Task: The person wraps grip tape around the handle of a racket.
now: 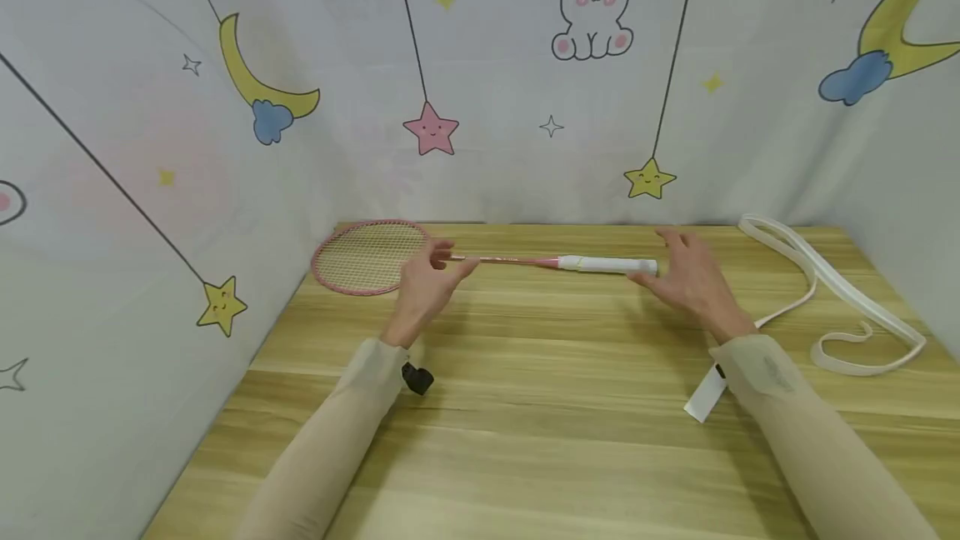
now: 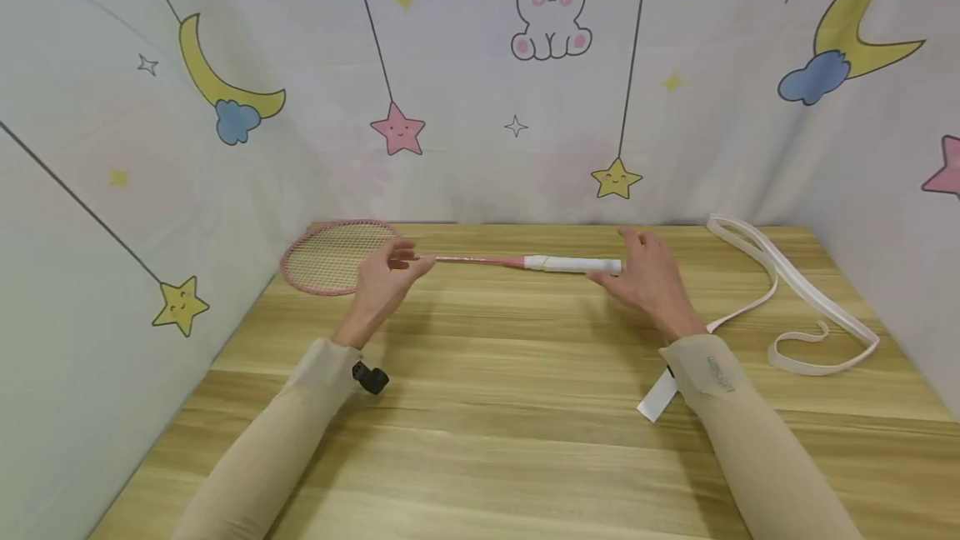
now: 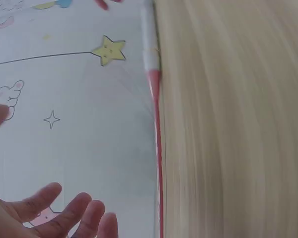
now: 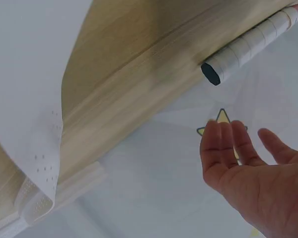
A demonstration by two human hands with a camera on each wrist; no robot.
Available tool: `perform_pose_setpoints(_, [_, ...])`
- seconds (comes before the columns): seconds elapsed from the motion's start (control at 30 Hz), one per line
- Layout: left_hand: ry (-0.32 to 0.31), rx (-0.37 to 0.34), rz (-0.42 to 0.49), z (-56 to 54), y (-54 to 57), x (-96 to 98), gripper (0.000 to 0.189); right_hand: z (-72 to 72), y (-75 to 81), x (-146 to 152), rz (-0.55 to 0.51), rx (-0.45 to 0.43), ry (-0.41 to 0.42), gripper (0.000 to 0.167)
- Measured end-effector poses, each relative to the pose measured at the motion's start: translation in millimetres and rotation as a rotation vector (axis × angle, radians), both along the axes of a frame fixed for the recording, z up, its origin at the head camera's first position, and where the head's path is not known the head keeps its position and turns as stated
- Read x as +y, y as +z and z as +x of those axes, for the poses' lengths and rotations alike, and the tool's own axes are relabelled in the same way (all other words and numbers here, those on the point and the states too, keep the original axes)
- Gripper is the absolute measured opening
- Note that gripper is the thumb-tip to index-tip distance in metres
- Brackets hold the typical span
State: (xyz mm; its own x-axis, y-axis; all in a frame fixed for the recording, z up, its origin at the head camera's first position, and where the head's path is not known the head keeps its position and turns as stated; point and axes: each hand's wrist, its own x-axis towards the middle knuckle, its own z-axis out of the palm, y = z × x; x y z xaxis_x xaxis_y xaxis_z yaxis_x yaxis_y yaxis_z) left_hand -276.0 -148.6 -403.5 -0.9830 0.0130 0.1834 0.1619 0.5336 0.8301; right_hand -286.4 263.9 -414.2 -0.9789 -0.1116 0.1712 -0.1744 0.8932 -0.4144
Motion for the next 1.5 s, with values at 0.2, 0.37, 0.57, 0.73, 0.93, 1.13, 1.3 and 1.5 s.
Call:
perform_pose_setpoints(0.2, [0.009,-0.255,0.445,2.2,6.3,16.0,0.054,-16.7,-3.1,5.7,-0.003,-0.134,0.055,0.066])
perform_pose_setpoints(0.37, [0.053,-0.351,0.639,4.8,2.7,36.6,0.059,-25.1,-6.4,10.4,-0.002,-0.182,0.093,0.061])
perform_pose_setpoints(0.57, [0.064,-0.432,0.785,6.4,-1.4,59.7,0.072,-34.8,-10.1,11.5,0.012,-0.179,0.122,0.055])
perform_pose_setpoints(0.73, [0.059,-0.481,0.849,7.4,-1.9,74.3,0.081,-38.7,-13.7,11.6,0.0,-0.153,0.14,0.047])
perform_pose_setpoints(0.93, [0.059,-0.538,0.893,9.1,-5.1,88.6,0.086,-40.4,-17.7,11.3,-0.002,-0.121,0.152,0.039])
perform_pose_setpoints(1.13, [0.079,-0.569,0.964,8.3,-9.9,101.8,0.08,-38.7,-16.9,10.9,-0.004,-0.117,0.148,0.034])
perform_pose_setpoints(1.3, [0.105,-0.551,1.081,5.0,-16.4,117.3,0.071,-28.0,-9.6,12.6,-0.025,-0.099,0.15,0.026])
perform_pose_setpoints(1.5, [0.117,-0.575,1.226,0.9,-21.1,136.9,0.07,-6.3,6.2,11.0,-0.049,-0.085,0.169,0.018])
